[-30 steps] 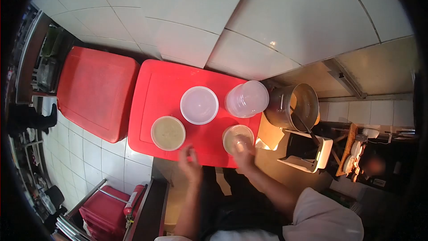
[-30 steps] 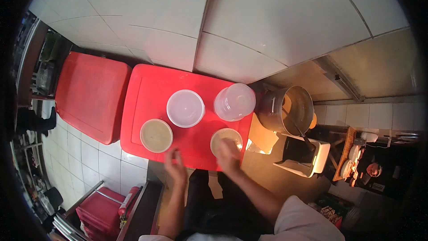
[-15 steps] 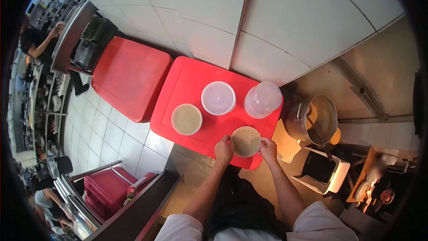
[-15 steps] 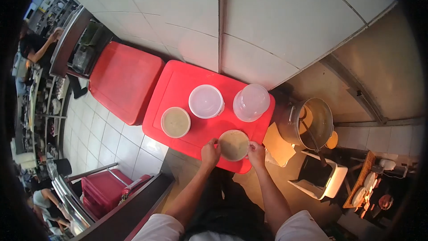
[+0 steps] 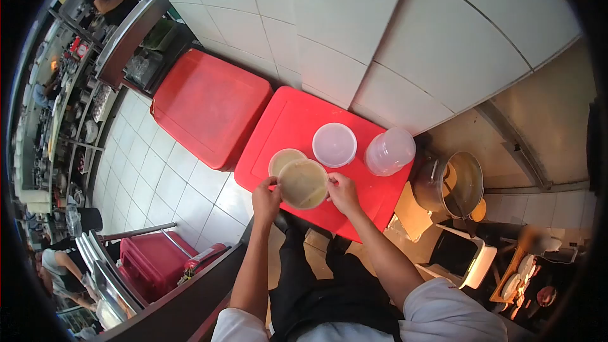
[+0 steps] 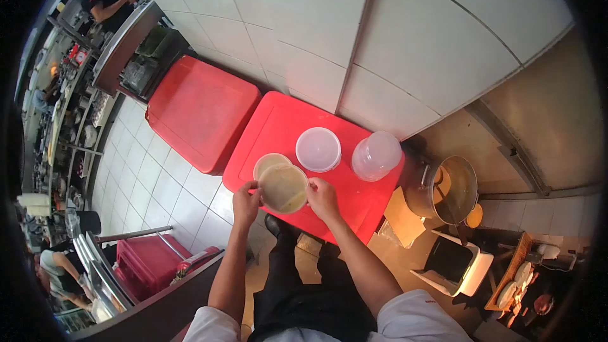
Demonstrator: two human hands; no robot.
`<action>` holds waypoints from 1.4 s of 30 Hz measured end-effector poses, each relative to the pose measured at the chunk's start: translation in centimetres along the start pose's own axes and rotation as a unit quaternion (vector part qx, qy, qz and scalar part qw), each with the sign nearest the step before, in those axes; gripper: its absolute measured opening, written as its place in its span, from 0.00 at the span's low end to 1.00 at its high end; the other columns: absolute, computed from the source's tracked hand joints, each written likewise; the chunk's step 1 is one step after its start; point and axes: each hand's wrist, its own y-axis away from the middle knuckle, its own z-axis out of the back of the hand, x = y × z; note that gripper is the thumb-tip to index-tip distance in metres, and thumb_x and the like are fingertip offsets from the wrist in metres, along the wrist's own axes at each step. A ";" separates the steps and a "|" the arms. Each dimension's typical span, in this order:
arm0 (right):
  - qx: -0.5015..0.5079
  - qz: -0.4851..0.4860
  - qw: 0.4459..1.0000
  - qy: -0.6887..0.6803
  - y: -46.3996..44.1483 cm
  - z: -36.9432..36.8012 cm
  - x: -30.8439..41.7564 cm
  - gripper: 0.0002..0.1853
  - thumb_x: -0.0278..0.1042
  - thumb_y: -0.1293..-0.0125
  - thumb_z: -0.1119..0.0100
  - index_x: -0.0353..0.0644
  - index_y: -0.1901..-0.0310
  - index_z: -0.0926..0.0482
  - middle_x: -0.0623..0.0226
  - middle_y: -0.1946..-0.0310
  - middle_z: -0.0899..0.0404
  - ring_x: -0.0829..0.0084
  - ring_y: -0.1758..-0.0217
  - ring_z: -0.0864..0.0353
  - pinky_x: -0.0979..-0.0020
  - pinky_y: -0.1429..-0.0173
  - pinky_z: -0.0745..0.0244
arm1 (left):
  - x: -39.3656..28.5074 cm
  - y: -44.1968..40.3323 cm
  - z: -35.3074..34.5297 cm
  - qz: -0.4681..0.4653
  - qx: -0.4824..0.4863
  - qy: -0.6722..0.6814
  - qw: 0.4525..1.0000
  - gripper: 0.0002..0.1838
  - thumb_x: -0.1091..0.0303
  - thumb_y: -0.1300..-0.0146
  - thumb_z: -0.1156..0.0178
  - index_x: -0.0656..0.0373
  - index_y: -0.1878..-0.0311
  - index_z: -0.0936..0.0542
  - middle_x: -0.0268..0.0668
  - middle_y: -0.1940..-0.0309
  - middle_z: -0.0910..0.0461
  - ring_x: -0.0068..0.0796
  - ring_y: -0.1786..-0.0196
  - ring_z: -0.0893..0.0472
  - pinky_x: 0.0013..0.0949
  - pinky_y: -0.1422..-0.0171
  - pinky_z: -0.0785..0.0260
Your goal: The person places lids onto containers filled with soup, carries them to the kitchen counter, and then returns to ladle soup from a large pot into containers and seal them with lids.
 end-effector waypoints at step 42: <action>0.188 -0.258 0.867 -0.384 -3.7 -14.3 -2.3 0.27 0.54 0.21 0.59 0.46 0.31 0.29 0.63 0.36 0.22 0.62 0.35 0.21 0.56 0.33 0.21 | 11.7 -7.2 1.4 0.134 0.079 0.401 0.903 0.34 0.36 0.24 0.56 0.53 0.30 0.25 0.40 0.37 0.22 0.32 0.31 0.25 0.37 0.27 0.35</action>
